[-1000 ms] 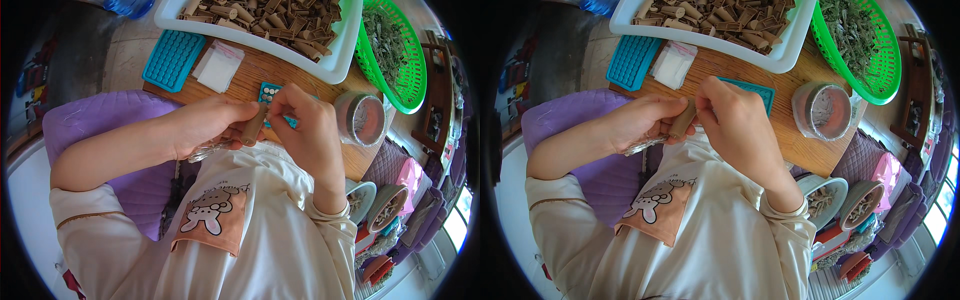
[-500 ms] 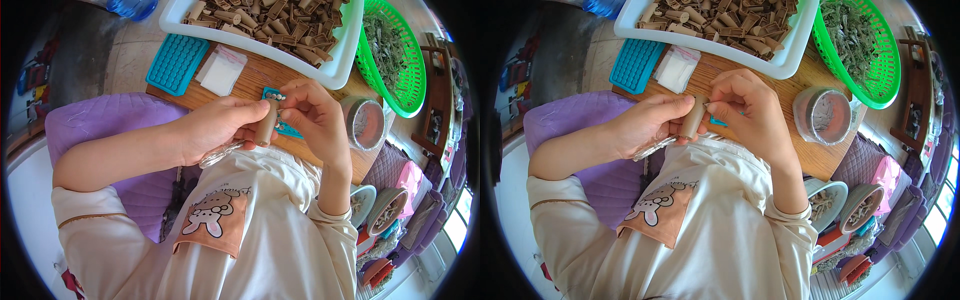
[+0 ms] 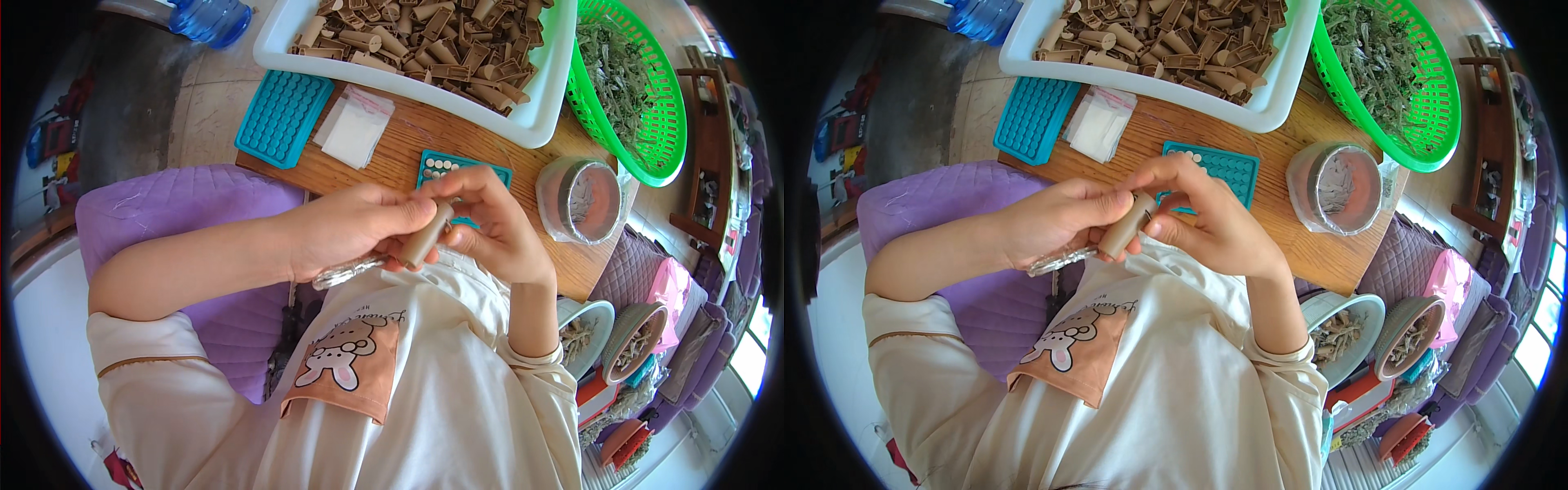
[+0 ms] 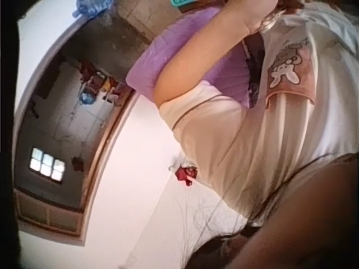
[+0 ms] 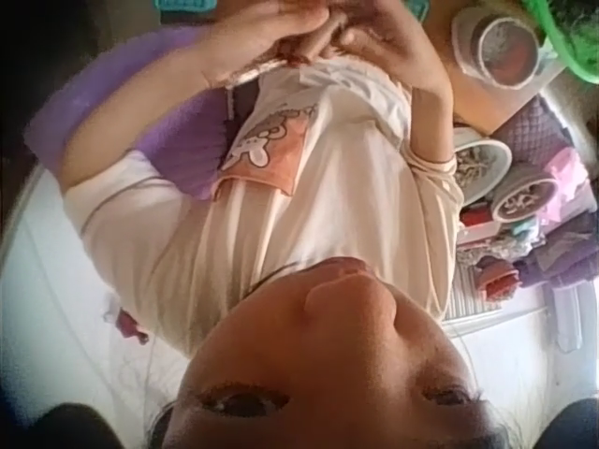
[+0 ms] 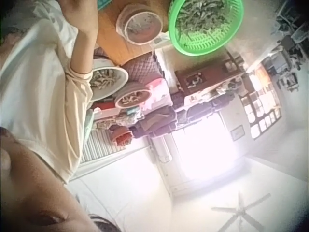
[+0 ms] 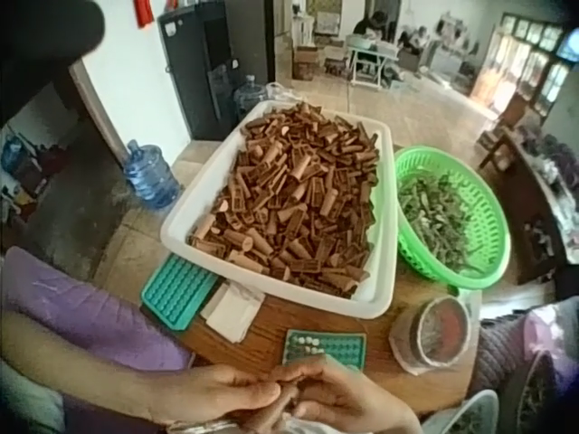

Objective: The person assembles small electronic or mechanical parts by hand, inserting metal components and springs into cardboard tubes.

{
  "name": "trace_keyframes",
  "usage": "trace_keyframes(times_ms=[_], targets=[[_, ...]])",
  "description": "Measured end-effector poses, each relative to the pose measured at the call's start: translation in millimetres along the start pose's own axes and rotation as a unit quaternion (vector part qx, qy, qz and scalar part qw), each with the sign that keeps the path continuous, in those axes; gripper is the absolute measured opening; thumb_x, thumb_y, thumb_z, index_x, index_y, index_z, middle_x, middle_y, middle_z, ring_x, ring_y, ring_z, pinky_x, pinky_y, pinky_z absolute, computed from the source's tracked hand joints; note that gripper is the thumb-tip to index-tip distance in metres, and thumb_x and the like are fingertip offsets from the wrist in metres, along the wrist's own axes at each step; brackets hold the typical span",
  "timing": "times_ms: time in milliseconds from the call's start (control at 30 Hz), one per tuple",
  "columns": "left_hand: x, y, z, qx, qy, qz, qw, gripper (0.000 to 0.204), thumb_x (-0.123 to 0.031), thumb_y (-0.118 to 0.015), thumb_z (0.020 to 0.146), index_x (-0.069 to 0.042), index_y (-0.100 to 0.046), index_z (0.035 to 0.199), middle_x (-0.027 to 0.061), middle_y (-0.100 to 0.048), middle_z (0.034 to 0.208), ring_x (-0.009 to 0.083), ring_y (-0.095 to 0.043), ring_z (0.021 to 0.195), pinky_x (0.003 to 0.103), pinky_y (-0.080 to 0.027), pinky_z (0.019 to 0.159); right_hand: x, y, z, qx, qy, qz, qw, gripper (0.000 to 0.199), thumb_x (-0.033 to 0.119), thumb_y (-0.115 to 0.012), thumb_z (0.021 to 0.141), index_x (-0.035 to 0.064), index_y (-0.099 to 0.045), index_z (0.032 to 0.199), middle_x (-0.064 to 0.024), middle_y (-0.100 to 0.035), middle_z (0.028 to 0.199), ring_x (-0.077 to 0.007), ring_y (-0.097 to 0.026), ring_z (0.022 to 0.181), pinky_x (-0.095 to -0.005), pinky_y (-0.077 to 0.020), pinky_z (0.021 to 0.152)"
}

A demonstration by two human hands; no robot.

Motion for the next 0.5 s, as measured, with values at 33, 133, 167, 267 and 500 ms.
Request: trace_keyframes(times_ms=[33,133,167,267,500], targets=[[1.8,-0.1,0.0,0.0,-0.002,0.003,1.0,0.036,-0.033,-0.036,0.089,-0.001,-0.051,0.097,0.005,-0.057,0.082,0.0086,-0.052,0.071,0.02,-0.041,0.061,0.3,2.6,-2.6,-0.001,0.003,-0.002,1.0,0.017,0.011,-0.056,0.08,-0.0001,-0.048,0.09,-0.0102,-0.049,0.097,-0.0157,-0.049,0.084,-0.028,-0.0408,0.076],[3.3,-3.5,2.1,0.026,-0.046,0.05,0.997,0.05,-0.044,-0.032,0.088,-0.001,-0.045,0.11,0.0089,-0.054,0.101,0.0127,-0.052,0.09,0.025,-0.041,0.076,10.3,29.9,-23.1,0.002,0.04,-0.099,0.994,0.024,0.023,-0.056,0.081,0.0003,-0.053,0.09,-0.0082,-0.053,0.088,-0.0161,-0.052,0.079,-0.0261,-0.0421,0.067],[0.4,-3.2,2.0,0.025,-0.048,0.055,0.997,0.05,-0.044,-0.032,0.088,-0.001,-0.045,0.11,0.0089,-0.054,0.101,0.0127,-0.052,0.09,0.025,-0.041,0.076,16.6,48.5,-40.6,-0.048,0.062,-0.127,0.989,0.024,0.022,-0.055,0.081,-0.0005,-0.053,0.088,-0.0085,-0.053,0.088,-0.016,-0.051,0.077,-0.0253,-0.041,0.065],[-35.0,4.6,-1.6,-0.063,-0.133,0.309,0.939,0.041,-0.036,-0.036,0.089,-0.002,-0.044,0.111,0.0066,-0.048,0.111,0.0112,-0.045,0.1,0.024,-0.038,0.082,58.7,104.7,-124.5,-0.218,-0.067,-0.17,0.959,0.014,0.009,-0.053,0.077,-0.0046,-0.051,0.082,-0.0076,-0.047,0.079,-0.0138,-0.048,0.071,-0.0218,-0.0397,0.062],[-92.4,22.6,7.8,-0.177,-0.253,0.466,0.829,0.02,-0.011,-0.047,0.084,-0.003,-0.048,0.103,0.0019,-0.052,0.092,0.009,-0.049,0.088,0.024,-0.039,0.079,57.7,196.0,-313.8,-0.265,-0.588,-0.511,0.568,0.026,0.008,-0.056,0.066,0.0006,-0.057,0.091,-0.0103,-0.059,0.064,-0.0206,-0.056,0.056,-0.0297,-0.0439,0.055]])
Point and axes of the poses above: each hand's wrist, its own z-axis towards the middle knuckle, its own y-axis out of the back of the hand, x = y × z, the point moved 5 cm from there along z, towards the middle knuckle
